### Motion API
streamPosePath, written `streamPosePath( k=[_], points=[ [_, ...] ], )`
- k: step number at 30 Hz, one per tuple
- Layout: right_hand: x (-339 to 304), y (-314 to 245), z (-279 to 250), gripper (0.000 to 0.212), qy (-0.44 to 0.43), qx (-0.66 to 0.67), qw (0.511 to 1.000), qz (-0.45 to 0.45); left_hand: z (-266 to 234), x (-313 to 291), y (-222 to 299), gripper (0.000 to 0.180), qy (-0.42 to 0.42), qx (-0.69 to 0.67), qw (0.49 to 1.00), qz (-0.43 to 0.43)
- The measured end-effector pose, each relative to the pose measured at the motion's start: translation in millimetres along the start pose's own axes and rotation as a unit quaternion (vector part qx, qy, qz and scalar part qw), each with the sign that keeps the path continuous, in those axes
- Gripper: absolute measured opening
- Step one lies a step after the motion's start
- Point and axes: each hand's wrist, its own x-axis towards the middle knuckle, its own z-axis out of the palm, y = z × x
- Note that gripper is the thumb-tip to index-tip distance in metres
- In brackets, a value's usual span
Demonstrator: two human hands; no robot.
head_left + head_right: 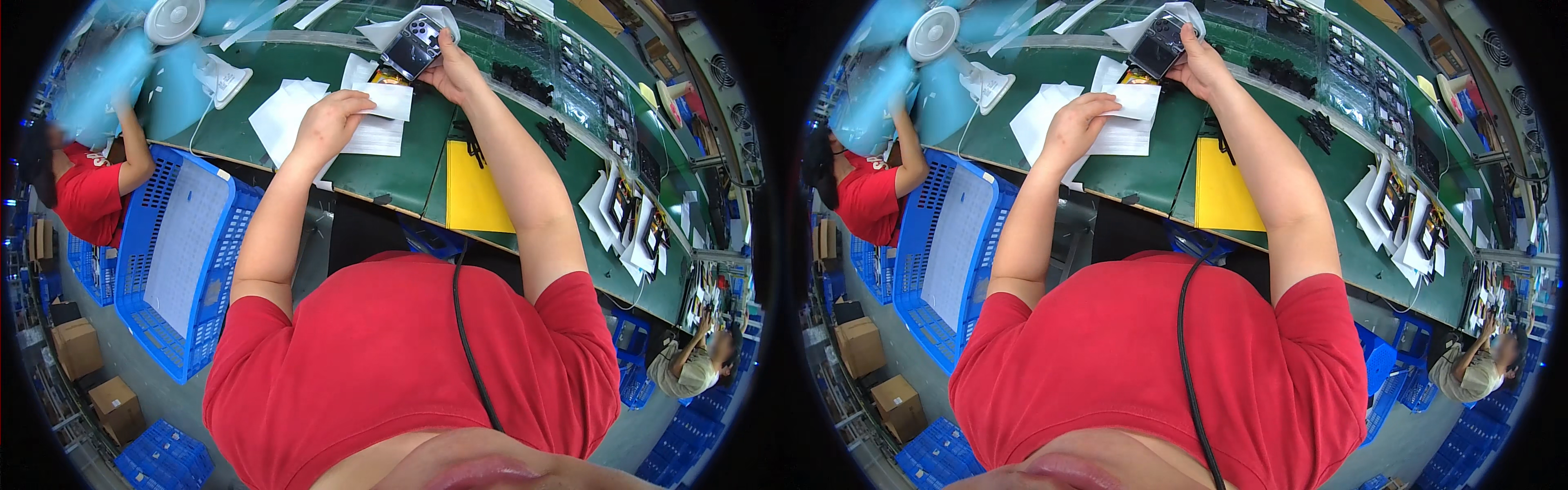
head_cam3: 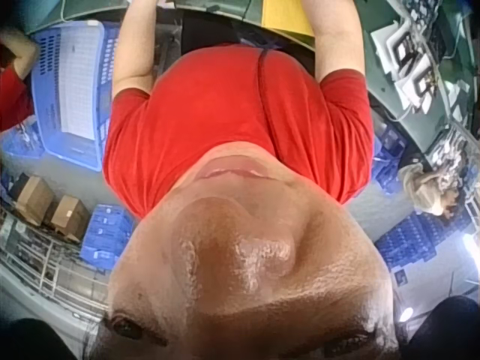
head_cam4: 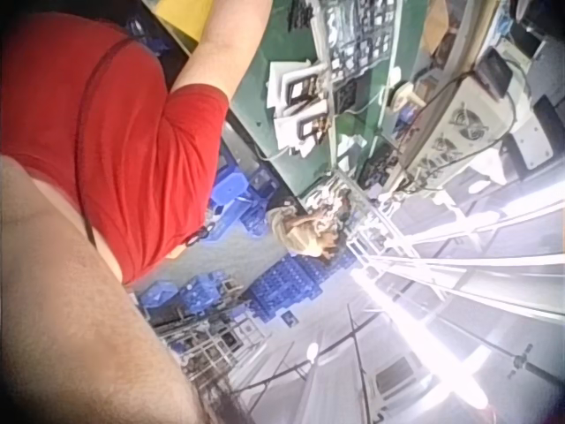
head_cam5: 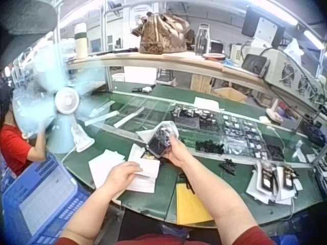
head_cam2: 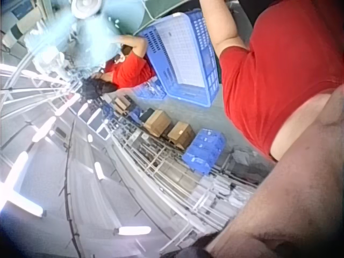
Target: Assemble components of a digital camera or similar electronic device at a factory workstation.
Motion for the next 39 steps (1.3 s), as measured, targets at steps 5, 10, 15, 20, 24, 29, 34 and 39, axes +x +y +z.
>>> streamPosePath(
  k=[5,10,15,20,24,29,34,39],
  points=[
    [2.0,4.5,-5.9,0.070,-0.019,0.001,1.000,-0.015,-3.3,4.4,-7.2,0.027,0.008,0.012,1.000,0.003],
    [4.0,11.0,-8.4,0.057,-0.015,-0.294,0.934,-0.201,-2.4,13.0,-10.7,0.029,0.010,0.027,0.999,0.036],
    [-22.3,6.6,16.3,0.057,-0.101,-0.543,0.760,-0.344,3.7,22.4,-14.9,0.023,0.014,-0.028,0.999,-0.028],
    [-31.2,14.5,15.6,0.065,-0.107,-0.682,0.615,-0.381,11.0,21.8,-27.4,0.022,-0.002,-0.026,0.996,-0.084],
    [-29.7,20.7,6.7,0.071,-0.111,-0.700,0.575,-0.409,17.6,14.4,-28.1,0.032,0.094,-0.077,0.981,-0.149],
    [-36.5,25.8,9.6,0.091,-0.130,-0.721,0.558,-0.391,8.0,9.8,-28.8,0.052,0.059,-0.303,0.888,-0.341],
    [-35.2,28.9,6.2,0.098,-0.122,-0.719,0.565,-0.385,-0.1,14.6,-11.4,0.048,0.032,-0.333,0.855,-0.396],
    [-36.9,36.6,-1.9,0.099,-0.080,-0.592,0.705,-0.381,0.1,10.7,-15.5,0.049,0.053,-0.406,0.802,-0.435]
  ],
)
